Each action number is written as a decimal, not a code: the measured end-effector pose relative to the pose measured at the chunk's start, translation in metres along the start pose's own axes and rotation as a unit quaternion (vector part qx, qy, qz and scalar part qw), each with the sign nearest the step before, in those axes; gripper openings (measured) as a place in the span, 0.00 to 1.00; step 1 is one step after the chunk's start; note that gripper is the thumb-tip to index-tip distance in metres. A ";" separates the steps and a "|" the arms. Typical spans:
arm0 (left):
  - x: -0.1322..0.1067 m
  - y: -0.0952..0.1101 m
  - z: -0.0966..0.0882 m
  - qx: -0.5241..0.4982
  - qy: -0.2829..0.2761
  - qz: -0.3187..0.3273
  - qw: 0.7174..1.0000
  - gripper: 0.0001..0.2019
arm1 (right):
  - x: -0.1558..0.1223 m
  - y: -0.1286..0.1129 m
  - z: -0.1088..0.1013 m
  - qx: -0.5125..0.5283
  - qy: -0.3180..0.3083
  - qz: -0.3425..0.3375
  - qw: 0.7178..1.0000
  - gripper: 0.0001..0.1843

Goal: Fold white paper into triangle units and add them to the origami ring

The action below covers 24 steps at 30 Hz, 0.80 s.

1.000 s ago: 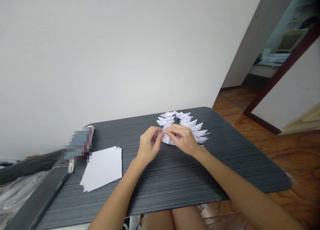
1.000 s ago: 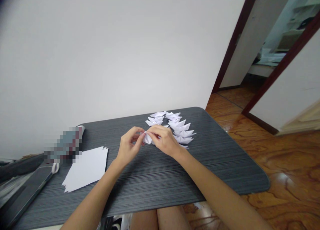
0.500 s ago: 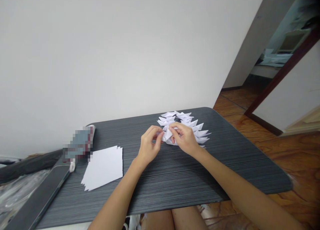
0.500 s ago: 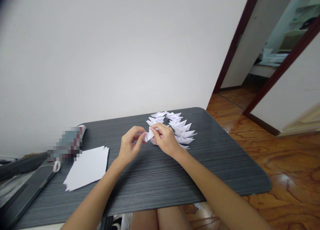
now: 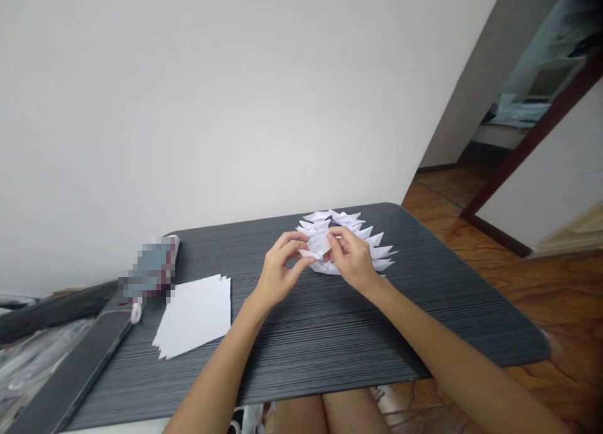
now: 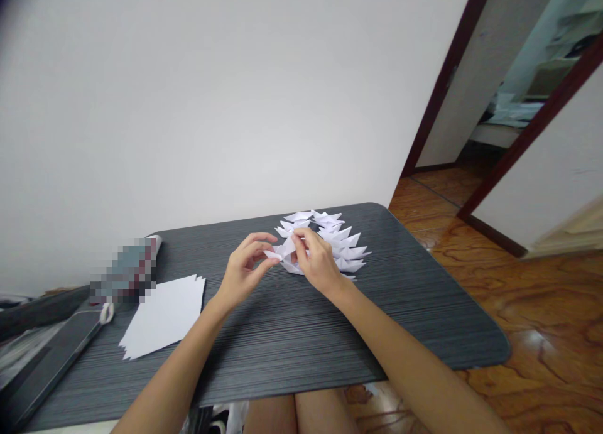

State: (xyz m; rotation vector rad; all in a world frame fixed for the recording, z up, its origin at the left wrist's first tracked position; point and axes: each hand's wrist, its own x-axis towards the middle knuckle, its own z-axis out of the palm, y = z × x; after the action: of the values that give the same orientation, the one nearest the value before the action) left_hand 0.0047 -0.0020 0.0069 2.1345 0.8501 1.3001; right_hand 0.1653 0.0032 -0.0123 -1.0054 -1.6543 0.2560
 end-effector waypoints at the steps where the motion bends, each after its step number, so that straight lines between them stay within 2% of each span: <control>1: 0.000 0.000 0.000 -0.004 0.002 0.000 1.000 0.05 | 0.000 0.000 0.000 0.002 0.005 -0.001 1.000 0.07; 10: -0.004 -0.003 0.002 -0.028 0.032 -0.038 0.998 0.08 | 0.000 -0.002 0.000 0.024 0.008 -0.020 0.999 0.04; 14: -0.004 -0.003 0.000 -0.016 0.062 -0.051 0.997 0.07 | 0.000 -0.004 0.000 0.114 -0.019 0.002 0.993 0.04; 18: -0.003 -0.001 -0.002 -0.016 0.057 -0.041 0.997 0.07 | 0.002 -0.006 -0.003 0.223 -0.071 0.029 0.972 0.07; 21: -0.003 -0.001 -0.003 0.006 0.059 -0.027 0.998 0.06 | 0.005 -0.006 -0.005 0.263 -0.098 0.048 0.959 0.10; 24: -0.003 -0.002 -0.003 0.038 0.079 -0.011 0.996 0.05 | 0.008 -0.007 -0.005 0.287 -0.096 0.054 0.952 0.07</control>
State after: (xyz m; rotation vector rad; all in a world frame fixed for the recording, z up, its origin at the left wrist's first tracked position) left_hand 0.0000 -0.0023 0.0048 2.0943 1.0009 1.4621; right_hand 0.1666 0.0030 -0.0004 -0.6367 -1.5583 0.8773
